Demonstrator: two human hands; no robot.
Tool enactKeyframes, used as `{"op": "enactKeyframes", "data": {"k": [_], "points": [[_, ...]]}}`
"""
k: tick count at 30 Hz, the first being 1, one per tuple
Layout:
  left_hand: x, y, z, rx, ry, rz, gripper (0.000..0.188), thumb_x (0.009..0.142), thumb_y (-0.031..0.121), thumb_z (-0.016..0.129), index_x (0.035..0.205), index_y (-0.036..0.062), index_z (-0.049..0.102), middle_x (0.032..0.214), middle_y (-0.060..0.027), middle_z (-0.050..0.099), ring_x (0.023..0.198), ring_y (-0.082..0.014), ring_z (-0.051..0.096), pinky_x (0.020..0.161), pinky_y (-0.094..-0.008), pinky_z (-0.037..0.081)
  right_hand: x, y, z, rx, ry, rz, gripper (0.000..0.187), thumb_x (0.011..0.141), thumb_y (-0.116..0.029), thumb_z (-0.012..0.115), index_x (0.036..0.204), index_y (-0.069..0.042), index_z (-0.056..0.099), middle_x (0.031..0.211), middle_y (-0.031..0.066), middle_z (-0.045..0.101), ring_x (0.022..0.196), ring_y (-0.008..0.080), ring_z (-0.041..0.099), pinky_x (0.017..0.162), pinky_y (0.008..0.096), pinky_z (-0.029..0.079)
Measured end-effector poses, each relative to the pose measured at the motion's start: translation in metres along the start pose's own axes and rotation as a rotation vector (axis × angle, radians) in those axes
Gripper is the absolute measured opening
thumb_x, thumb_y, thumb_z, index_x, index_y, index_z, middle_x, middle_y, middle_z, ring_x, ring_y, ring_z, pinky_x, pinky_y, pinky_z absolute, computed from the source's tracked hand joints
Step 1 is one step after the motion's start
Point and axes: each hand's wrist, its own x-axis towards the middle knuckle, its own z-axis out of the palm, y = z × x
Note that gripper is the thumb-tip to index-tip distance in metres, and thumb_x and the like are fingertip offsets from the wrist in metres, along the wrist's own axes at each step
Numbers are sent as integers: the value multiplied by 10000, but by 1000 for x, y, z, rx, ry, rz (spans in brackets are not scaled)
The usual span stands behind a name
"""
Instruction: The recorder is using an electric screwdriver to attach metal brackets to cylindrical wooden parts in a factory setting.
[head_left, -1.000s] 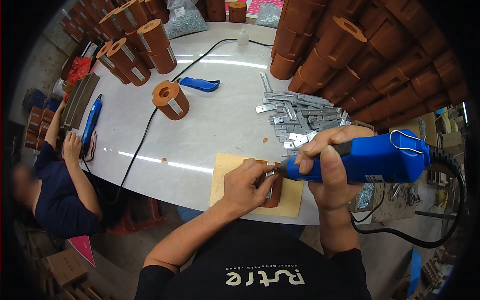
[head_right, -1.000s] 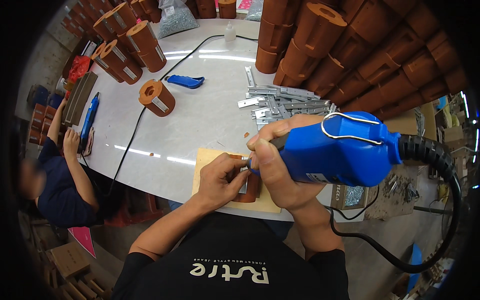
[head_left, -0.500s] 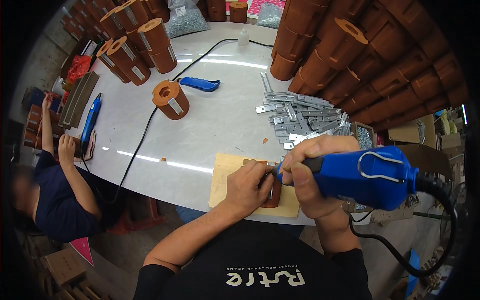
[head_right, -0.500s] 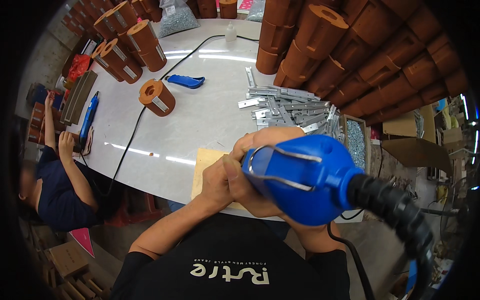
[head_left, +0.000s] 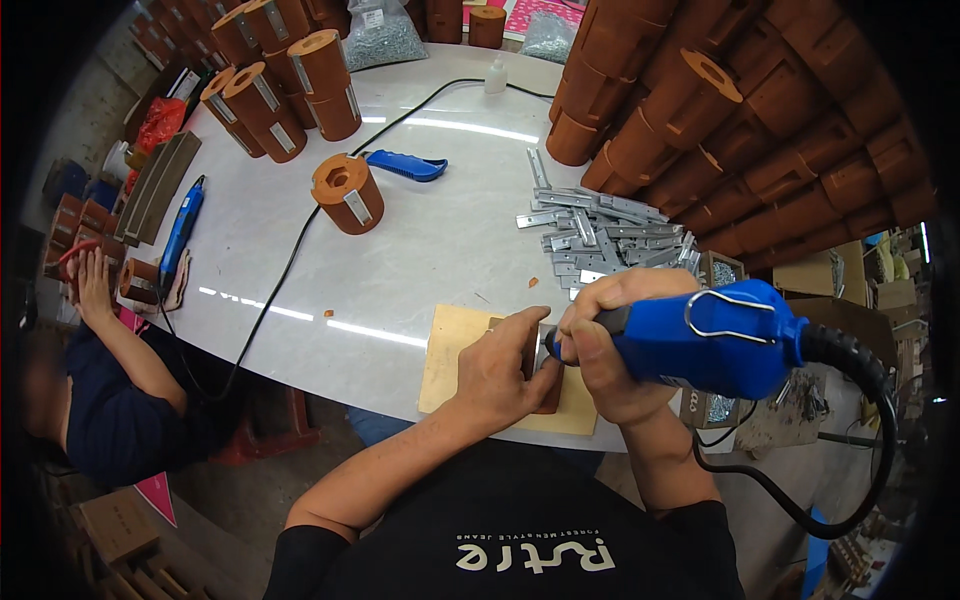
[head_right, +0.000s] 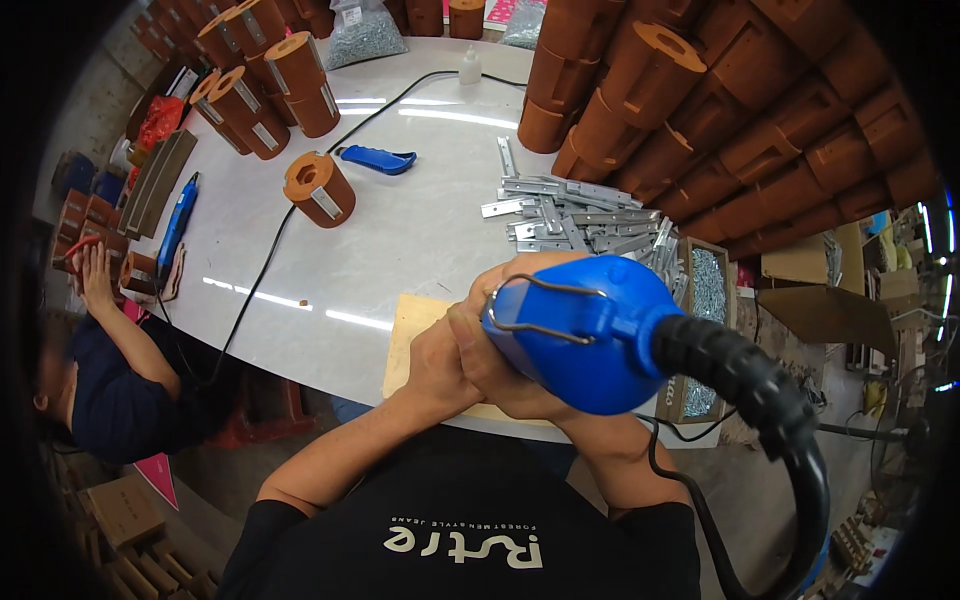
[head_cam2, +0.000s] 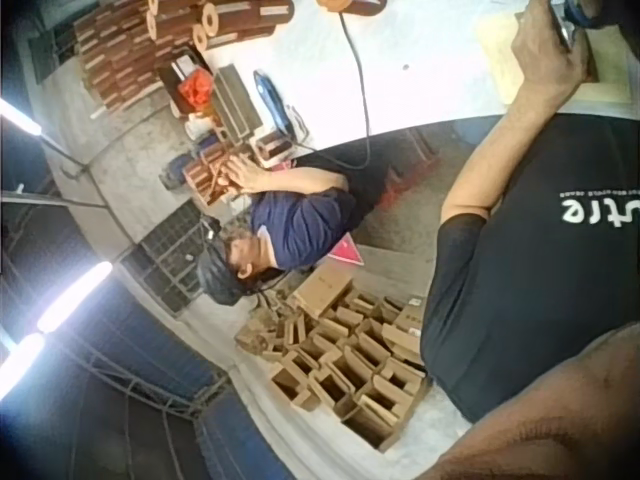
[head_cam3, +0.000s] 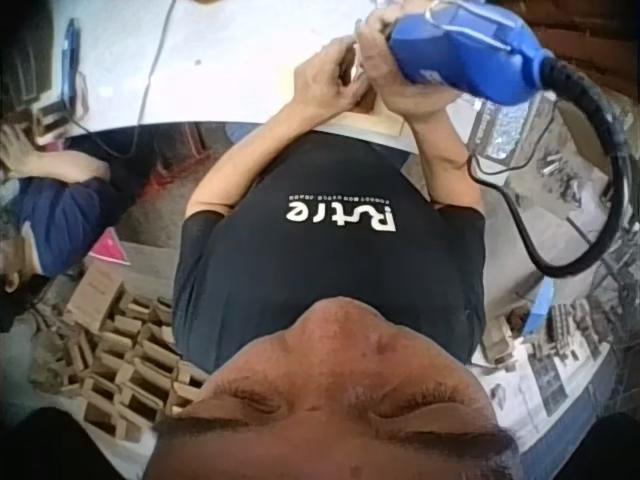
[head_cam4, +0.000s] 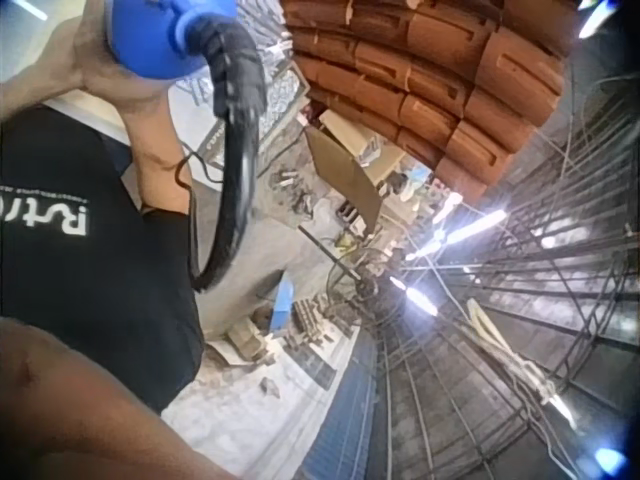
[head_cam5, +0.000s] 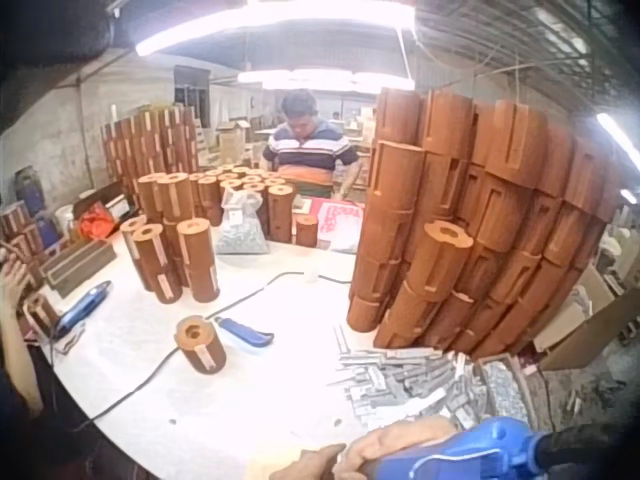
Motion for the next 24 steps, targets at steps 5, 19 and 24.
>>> {"op": "enactKeyframes", "data": {"k": [5,19,24], "points": [[-3,-9,-8,-30,-118,-23,792,699,268,817,1359,49,439,760,-68,594,666,-234,624,601,-340,488,14,-3,-4,-71,-138,-194,313,830,46,619,1059,-12,413,839,127,575,678,153,612,610,275,535],[28,32,-61,330,-687,-19,1102,557,355,903,1410,-14,310,1140,-244,608,996,-392,637,811,-429,522,-54,20,-50,684,693,238,250,862,-84,599,1079,-33,486,842,164,619,568,188,587,577,332,540],[33,52,-45,586,-762,149,1004,629,425,860,1408,21,373,953,-197,661,798,-363,674,667,-424,540,-83,27,-61,687,773,339,249,861,-71,600,1084,-36,494,838,156,620,564,179,583,575,332,537]]}}
